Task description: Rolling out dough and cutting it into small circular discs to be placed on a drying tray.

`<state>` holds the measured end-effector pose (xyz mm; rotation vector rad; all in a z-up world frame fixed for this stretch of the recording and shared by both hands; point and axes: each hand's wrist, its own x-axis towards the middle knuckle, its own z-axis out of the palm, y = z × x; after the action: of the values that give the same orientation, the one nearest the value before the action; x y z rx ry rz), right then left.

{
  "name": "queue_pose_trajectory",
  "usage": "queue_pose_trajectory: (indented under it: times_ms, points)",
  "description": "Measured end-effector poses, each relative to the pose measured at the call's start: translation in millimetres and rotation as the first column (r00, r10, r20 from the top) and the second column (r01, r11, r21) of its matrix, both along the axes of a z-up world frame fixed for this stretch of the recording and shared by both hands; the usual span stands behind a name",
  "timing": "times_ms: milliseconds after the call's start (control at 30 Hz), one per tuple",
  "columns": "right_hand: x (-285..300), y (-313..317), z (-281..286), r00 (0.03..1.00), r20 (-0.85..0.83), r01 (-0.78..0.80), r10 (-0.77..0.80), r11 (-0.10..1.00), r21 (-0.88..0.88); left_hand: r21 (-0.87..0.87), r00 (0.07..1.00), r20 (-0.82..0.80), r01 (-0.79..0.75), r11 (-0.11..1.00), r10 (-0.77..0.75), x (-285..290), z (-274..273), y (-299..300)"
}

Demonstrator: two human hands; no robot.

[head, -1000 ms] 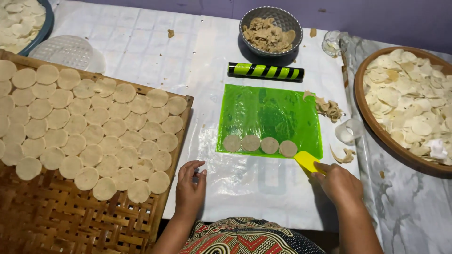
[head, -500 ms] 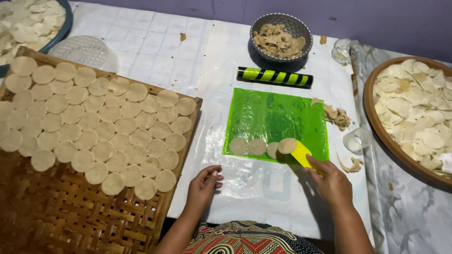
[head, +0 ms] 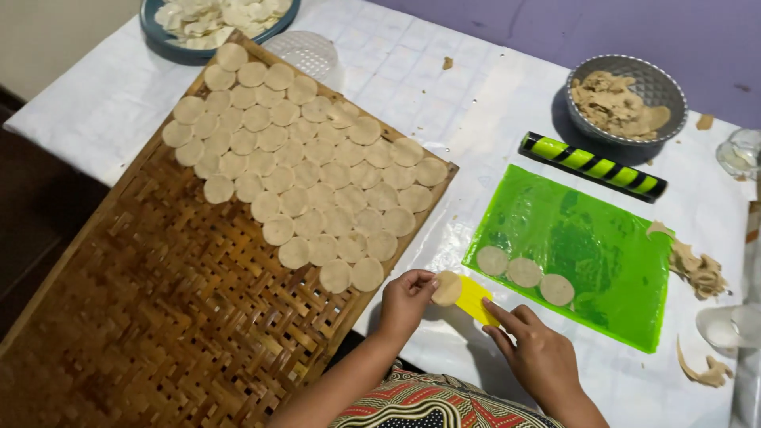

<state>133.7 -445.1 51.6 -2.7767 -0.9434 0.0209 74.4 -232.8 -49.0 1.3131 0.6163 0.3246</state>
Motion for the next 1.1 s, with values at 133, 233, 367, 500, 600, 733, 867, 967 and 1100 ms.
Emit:
queue_pose_trajectory:
  times_ms: [133, 233, 367, 500, 600, 733, 867, 967, 1100]
  points:
    - [0, 17, -6, 0.995, -0.087, 0.043, -0.042, 0.999, 0.001, 0.051, 0.992, -0.015, -0.126, 0.991, 0.127, -23, 38, 19]
    - [5, 23, -2, 0.980, -0.158, 0.112, -0.124, 0.990, -0.083, 0.329, 0.978, -0.136, -0.108, 0.938, 0.160, -48, 55, 43]
    - [8, 27, -3, 0.972, -0.179, 0.129, -0.151, 0.984, -0.126, 0.394, 0.921, -0.111, -0.305, 0.867, 0.375, -85, 32, 76]
    - [8, 32, -4, 0.973, -0.188, 0.110, -0.130, 0.987, -0.116, 0.520, 0.815, -0.117, -0.437, 0.734, 0.568, -115, 30, 100]
    - [8, 36, -8, 0.976, -0.182, 0.094, -0.119, 0.986, -0.139, 0.425, 0.783, -0.142, -0.505, 0.751, 0.606, -120, 38, 109]
    - [7, 37, -7, 0.981, -0.170, 0.072, -0.095, 0.988, -0.136, 0.531, 0.753, -0.101, -0.512, 0.676, 0.650, -121, 28, 122]
    - [9, 29, 0, 0.969, -0.200, 0.115, -0.145, 0.982, -0.152, 0.581, 0.762, -0.213, -0.404, 0.707, 0.611, -124, 33, 125]
    - [22, 9, 7, 0.953, -0.168, 0.225, -0.253, 0.960, -0.168, 0.713, 0.769, -0.123, -0.372, 0.595, 0.628, -127, 17, 132]
    - [52, -49, 5, 0.869, -0.044, 0.470, -0.493, 0.850, -0.239, 0.821, 0.752, -0.004, -0.375, 0.431, 0.660, -124, 31, 128]
